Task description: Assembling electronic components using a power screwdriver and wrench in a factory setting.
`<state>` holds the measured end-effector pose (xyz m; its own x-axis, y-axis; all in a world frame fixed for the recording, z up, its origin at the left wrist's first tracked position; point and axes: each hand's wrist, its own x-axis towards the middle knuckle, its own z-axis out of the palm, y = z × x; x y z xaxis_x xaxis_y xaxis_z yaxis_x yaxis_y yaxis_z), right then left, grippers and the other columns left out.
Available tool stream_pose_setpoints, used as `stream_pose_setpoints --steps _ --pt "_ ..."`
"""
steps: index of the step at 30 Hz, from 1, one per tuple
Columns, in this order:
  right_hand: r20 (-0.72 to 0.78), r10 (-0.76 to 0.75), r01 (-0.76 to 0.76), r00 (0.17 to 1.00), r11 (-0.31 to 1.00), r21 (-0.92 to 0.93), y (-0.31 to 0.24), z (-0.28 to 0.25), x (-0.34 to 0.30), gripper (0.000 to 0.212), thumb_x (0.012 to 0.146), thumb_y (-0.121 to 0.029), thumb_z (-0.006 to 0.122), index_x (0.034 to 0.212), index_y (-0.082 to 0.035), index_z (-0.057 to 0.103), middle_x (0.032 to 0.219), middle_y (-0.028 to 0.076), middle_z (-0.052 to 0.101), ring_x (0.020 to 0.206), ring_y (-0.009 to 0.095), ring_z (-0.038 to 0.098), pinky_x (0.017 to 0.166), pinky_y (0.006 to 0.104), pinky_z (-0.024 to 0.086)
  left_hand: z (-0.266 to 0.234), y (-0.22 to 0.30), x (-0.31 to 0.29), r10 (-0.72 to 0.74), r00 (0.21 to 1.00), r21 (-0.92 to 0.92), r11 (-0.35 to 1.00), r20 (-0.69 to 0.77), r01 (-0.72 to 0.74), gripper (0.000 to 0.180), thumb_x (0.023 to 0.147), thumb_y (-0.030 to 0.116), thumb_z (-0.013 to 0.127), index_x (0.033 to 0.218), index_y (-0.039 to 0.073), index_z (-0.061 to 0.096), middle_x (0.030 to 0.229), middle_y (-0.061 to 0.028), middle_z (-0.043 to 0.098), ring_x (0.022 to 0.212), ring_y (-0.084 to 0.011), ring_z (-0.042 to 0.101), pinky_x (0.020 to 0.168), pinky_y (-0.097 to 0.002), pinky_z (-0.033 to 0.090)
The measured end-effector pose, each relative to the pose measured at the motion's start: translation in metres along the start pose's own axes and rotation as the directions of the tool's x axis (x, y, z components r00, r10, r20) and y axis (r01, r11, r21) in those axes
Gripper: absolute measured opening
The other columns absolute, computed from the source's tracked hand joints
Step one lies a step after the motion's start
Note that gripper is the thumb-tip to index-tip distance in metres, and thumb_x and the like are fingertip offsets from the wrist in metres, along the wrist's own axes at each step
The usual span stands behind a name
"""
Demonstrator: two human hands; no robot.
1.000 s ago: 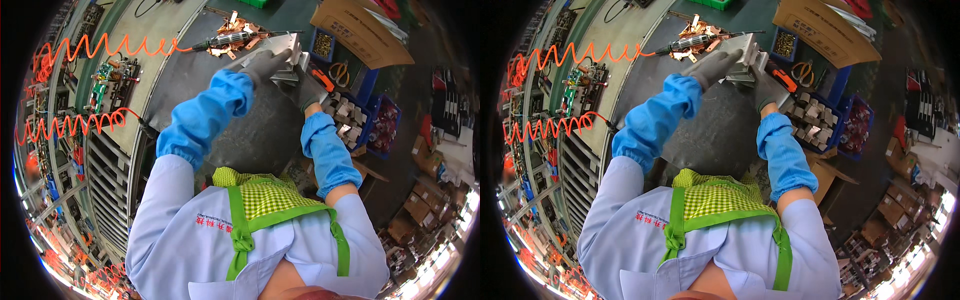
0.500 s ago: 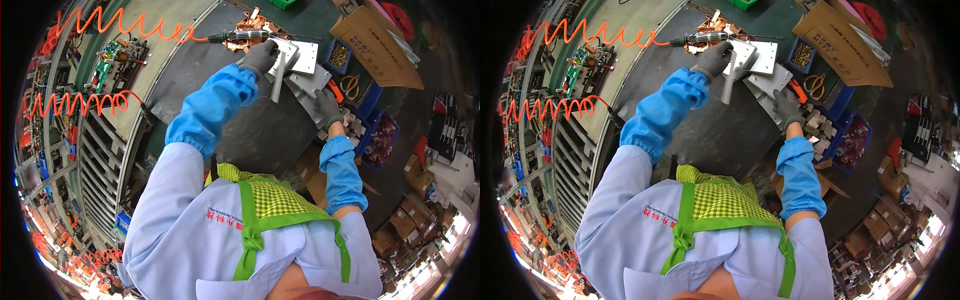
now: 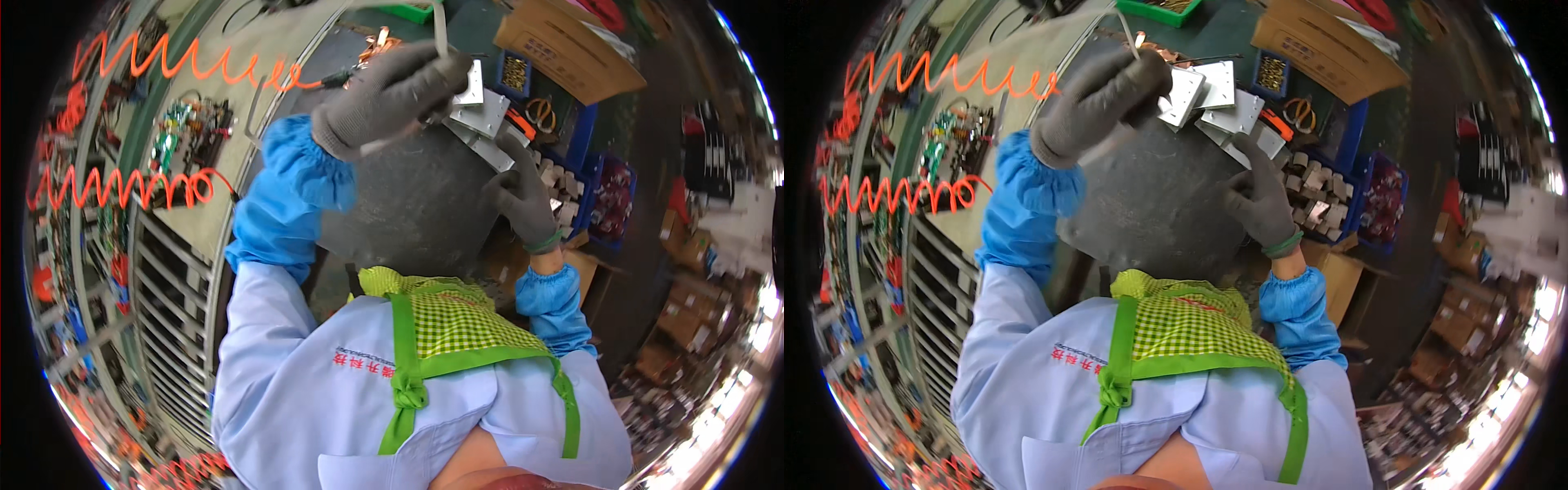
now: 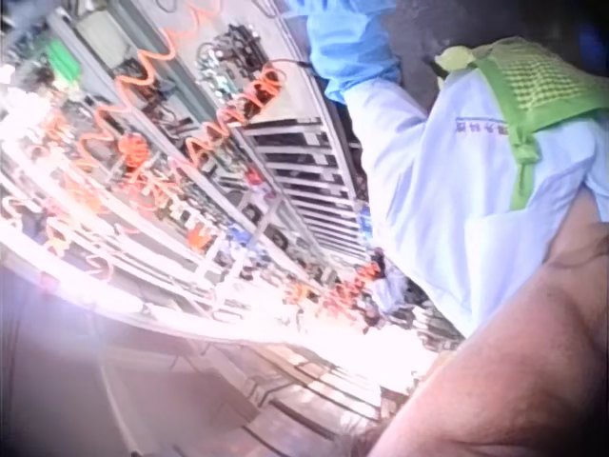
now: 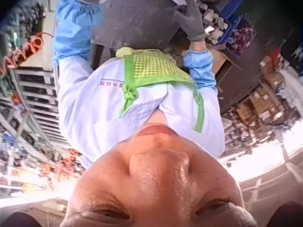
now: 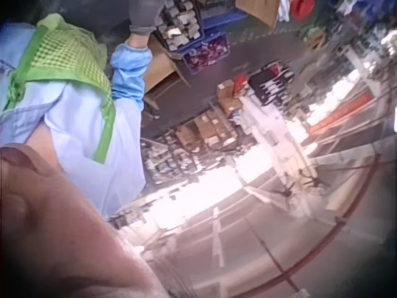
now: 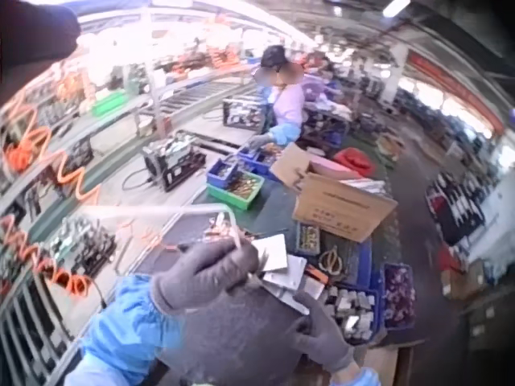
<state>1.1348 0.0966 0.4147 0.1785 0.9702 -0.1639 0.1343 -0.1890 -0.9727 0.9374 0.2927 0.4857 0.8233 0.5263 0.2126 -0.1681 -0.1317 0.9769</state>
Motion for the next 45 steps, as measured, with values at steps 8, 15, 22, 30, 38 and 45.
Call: stream_pose_setpoints --steps 8,15,22,30,38,45 --pt "-0.228 0.033 -0.039 0.973 0.999 -0.024 0.005 -0.011 -0.118 0.030 0.091 -0.017 0.057 0.116 -0.001 0.057 0.090 0.005 0.062 0.073 0.012 0.057 0.066 0.0284 0.047 0.148 -0.051 0.006 -0.007 0.867 -0.806 0.364 0.498 0.466 0.033 0.098 0.031 0.044 0.097 0.002 0.060 0.077 -0.0084 0.066 0.065 -0.0160 0.061 0.059 -0.0266 0.048" --pt "-0.661 -0.098 -0.047 0.744 0.979 -0.198 0.000 -0.065 -0.247 0.047 0.088 -0.017 0.058 0.132 -0.006 0.047 0.087 0.007 0.062 0.074 0.012 0.059 0.063 0.0278 0.048 0.249 -0.062 -0.008 -0.149 0.732 -0.630 0.415 0.665 0.657 0.029 0.097 0.026 0.043 0.098 0.002 0.059 0.078 -0.0098 0.065 0.065 -0.0178 0.062 0.060 -0.0282 0.049" --pt "-0.552 0.178 -0.134 0.815 0.984 0.119 0.047 -0.090 -0.297 0.026 0.090 -0.011 0.054 0.113 0.001 0.053 0.085 0.002 0.058 0.070 0.011 0.054 0.063 0.0264 0.046 0.368 -0.077 -0.025 -0.247 0.555 -0.483 0.299 0.794 0.823 0.027 0.095 0.017 0.045 0.112 -0.001 0.055 0.095 -0.0133 0.067 0.071 -0.0177 0.065 0.064 -0.0276 0.053" --pt "-0.929 -0.101 -0.203 0.355 0.962 -0.182 0.100 -0.229 -0.386 0.020 0.095 -0.019 0.055 0.102 0.000 0.059 0.081 0.006 0.059 0.069 0.010 0.054 0.060 0.0263 0.045 0.458 -0.131 -0.048 -0.643 0.412 -0.242 0.339 0.646 0.909 0.042 0.095 0.035 0.053 0.127 0.007 0.052 0.100 -0.0064 0.062 0.082 -0.0152 0.060 0.072 -0.0301 0.051" --pt "-0.935 0.082 -0.497 0.345 0.861 -0.108 0.293 -0.273 -0.445 0.030 0.096 -0.024 0.052 0.109 0.003 0.055 0.087 0.014 0.060 0.076 0.024 0.059 0.069 0.0342 0.049 0.483 -0.155 -0.087 -0.816 0.379 -0.172 0.338 0.436 0.925 0.039 0.095 0.029 0.054 0.125 0.004 0.051 0.099 -0.0062 0.062 0.080 -0.0150 0.060 0.073 -0.0299 0.052" --pt "-0.798 0.521 -0.843 0.302 0.537 0.032 0.401 -0.297 -0.482 0.063 0.086 -0.036 0.059 0.132 0.004 0.044 0.130 0.025 0.050 0.120 0.039 0.048 0.100 0.0420 0.038 0.483 -0.150 -0.091 -0.853 0.379 -0.079 0.376 0.360 0.923 0.033 0.094 0.027 0.055 0.118 0.005 0.053 0.095 -0.0052 0.059 0.078 -0.0141 0.059 0.072 -0.0284 0.050"
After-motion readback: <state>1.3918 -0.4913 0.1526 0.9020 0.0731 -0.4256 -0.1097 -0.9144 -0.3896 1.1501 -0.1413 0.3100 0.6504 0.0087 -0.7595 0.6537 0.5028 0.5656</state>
